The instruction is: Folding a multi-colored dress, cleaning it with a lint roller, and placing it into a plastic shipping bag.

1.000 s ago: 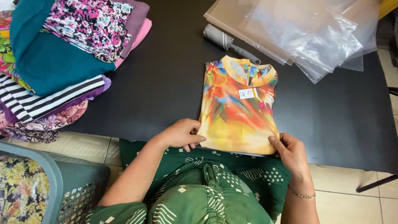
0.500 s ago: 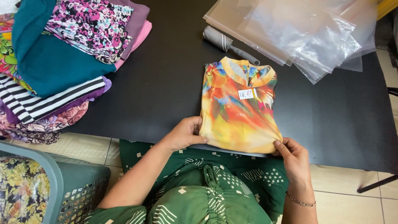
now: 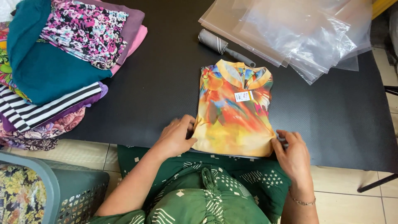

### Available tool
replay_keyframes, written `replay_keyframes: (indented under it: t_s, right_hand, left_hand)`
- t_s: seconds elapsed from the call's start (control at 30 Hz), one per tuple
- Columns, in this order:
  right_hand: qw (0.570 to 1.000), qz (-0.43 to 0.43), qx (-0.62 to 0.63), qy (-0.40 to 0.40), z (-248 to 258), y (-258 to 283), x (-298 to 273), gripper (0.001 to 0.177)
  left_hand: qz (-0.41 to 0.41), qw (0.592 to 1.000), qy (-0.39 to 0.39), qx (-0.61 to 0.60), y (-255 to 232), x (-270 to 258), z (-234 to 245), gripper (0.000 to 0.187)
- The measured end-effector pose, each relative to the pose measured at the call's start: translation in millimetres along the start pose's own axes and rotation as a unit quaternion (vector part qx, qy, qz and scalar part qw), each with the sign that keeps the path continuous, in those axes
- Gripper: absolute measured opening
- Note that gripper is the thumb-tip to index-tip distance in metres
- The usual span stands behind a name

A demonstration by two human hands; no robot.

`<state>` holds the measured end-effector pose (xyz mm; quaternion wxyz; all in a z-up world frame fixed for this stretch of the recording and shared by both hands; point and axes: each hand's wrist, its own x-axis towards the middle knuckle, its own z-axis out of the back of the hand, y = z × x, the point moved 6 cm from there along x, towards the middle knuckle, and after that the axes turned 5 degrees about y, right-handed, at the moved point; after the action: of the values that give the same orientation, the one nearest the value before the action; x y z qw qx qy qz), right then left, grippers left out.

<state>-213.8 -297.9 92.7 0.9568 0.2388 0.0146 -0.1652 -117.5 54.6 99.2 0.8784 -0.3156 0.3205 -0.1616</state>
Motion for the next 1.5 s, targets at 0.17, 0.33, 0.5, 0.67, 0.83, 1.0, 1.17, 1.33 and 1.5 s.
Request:
replay_keyframes:
  t_s: [0.17,0.33,0.5,0.67,0.83,1.0,1.17,1.33,1.5]
  right_hand:
    - [0.993,0.091,0.069,-0.026,15.3,37.7,55.2,0.039]
    - [0.996,0.026,0.09,0.015,-17.4,6.3,168.6,0.079]
    - [0.99,-0.064,0.114,0.056,-13.3,36.7,188.3,0.089]
    - [0.99,-0.043,0.126,0.043,-36.8,31.2,223.7,0.061]
    - [0.983,-0.061,0.171,0.008,-60.0,8.8,260.7,0.051]
    - [0.962,-0.056,0.267,0.003,-48.1,9.4,264.4,0.054]
    - [0.999,-0.023,0.017,-0.026,-4.6,43.4,213.5,0.057]
    - [0.957,0.193,0.17,-0.134,62.4,122.6,116.6,0.016]
    - [0.715,0.182,0.675,-0.007,70.4,23.3,8.9,0.011]
  left_hand:
    - [-0.093,0.984,-0.15,-0.031,-15.4,59.4,27.9,0.065]
    - [-0.006,0.984,-0.158,-0.085,-17.8,131.1,48.3,0.089]
    - [0.042,0.986,-0.147,-0.066,-33.2,160.3,62.5,0.074]
    - [0.068,0.983,-0.161,-0.057,-32.1,198.7,58.4,0.059]
    - [0.067,0.974,-0.195,-0.093,-13.6,243.3,53.5,0.041]
    - [0.074,0.965,-0.212,-0.137,-21.4,226.5,67.8,0.053]
    - [0.055,0.968,-0.209,-0.128,-17.4,207.7,57.8,0.075]
    - [-0.013,0.951,-0.277,-0.137,-8.2,198.6,52.6,0.057]
    - [-0.101,0.929,-0.331,-0.128,18.6,224.5,43.5,0.037]
